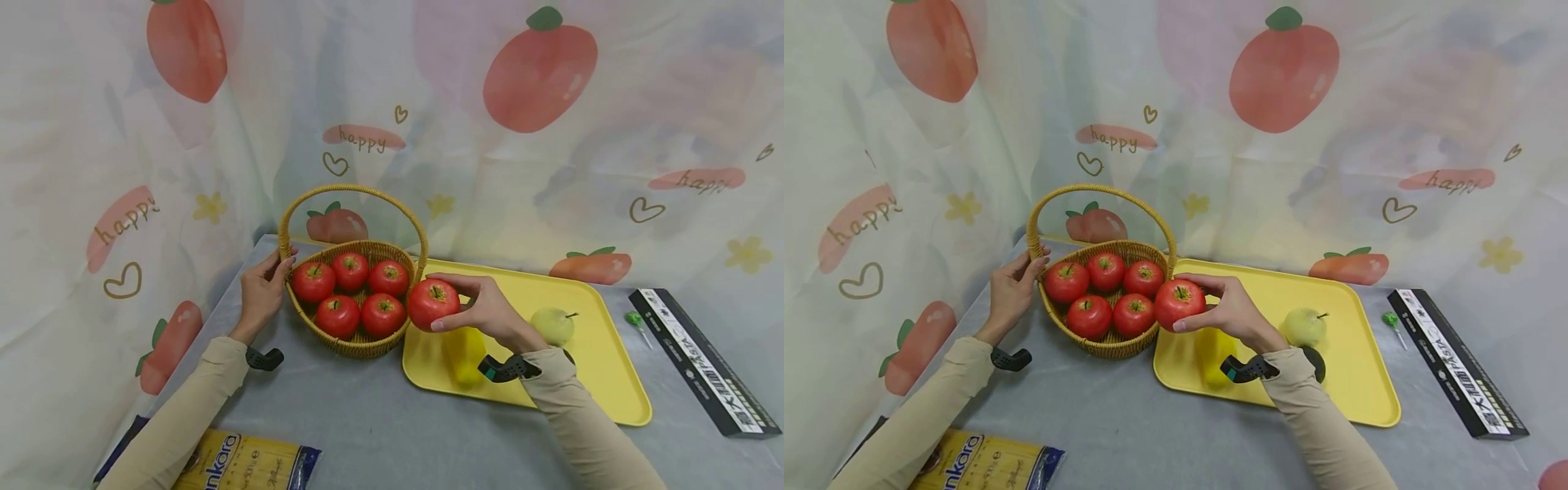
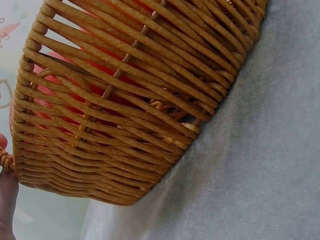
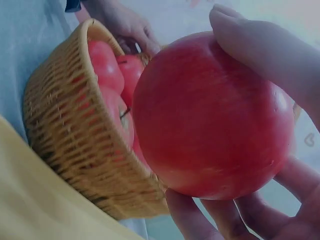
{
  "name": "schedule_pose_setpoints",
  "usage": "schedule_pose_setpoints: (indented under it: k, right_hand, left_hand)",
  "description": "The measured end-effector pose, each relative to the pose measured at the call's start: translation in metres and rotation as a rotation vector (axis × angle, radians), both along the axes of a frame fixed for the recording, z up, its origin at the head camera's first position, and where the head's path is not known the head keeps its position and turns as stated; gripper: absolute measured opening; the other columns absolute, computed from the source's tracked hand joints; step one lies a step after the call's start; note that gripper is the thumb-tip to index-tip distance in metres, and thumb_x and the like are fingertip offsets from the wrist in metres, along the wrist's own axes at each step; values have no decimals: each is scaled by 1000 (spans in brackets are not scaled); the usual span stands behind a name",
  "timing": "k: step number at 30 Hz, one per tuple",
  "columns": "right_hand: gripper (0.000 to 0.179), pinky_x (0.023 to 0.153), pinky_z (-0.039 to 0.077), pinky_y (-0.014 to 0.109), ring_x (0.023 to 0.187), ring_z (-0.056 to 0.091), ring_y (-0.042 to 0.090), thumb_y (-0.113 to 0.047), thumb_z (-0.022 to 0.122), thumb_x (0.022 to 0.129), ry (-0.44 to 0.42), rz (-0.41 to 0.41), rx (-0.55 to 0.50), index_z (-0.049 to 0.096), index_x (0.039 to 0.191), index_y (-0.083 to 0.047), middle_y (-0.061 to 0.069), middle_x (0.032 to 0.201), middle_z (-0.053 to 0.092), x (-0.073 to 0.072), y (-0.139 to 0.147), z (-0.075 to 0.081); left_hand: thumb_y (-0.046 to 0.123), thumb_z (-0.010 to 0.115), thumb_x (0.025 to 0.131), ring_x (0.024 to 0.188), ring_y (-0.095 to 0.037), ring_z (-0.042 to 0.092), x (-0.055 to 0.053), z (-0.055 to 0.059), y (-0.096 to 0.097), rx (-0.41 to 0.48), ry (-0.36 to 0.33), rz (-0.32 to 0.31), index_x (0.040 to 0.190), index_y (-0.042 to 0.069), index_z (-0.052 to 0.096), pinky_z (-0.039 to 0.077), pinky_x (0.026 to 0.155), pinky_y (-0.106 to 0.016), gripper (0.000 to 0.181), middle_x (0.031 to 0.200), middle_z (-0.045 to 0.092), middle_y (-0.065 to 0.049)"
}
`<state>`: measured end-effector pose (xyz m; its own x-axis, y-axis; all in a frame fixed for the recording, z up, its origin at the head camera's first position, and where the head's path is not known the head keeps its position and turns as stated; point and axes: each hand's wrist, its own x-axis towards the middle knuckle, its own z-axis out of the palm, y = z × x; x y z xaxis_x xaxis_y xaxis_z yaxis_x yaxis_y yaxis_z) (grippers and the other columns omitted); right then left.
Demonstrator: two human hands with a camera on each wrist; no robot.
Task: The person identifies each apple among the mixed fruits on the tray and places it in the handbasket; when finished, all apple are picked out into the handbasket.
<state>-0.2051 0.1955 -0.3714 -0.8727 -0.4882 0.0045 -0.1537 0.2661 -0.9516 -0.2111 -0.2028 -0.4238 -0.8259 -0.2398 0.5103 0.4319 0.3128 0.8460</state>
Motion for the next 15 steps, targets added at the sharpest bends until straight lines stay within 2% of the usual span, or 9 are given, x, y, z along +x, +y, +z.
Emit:
schedule_pose_setpoints:
  k: [4,11,15]
  right_hand:
    - [70,91,64,41,124,66,28,-13,96,78,1,-5,-28,69,143,-19,6,140,70,4,-7,2]
    - [74,91,64,41,119,71,32,-13,96,78,-34,10,-83,66,146,-17,7,145,66,8,-23,3]
    - [74,92,64,44,119,72,35,-15,95,80,-43,48,-101,65,148,-18,10,147,63,9,-35,5]
  left_hand:
    - [2,66,104,105,-4,71,0,1,1,4,6,-6,136,-4,69,52,87,-5,33,126,74,-27]
    - [2,66,104,104,3,69,-1,0,2,10,10,-9,136,-4,70,52,86,-5,33,127,73,-27]
    - [3,66,104,106,-3,72,0,0,2,9,-5,7,135,-2,71,52,84,-5,32,127,74,-25]
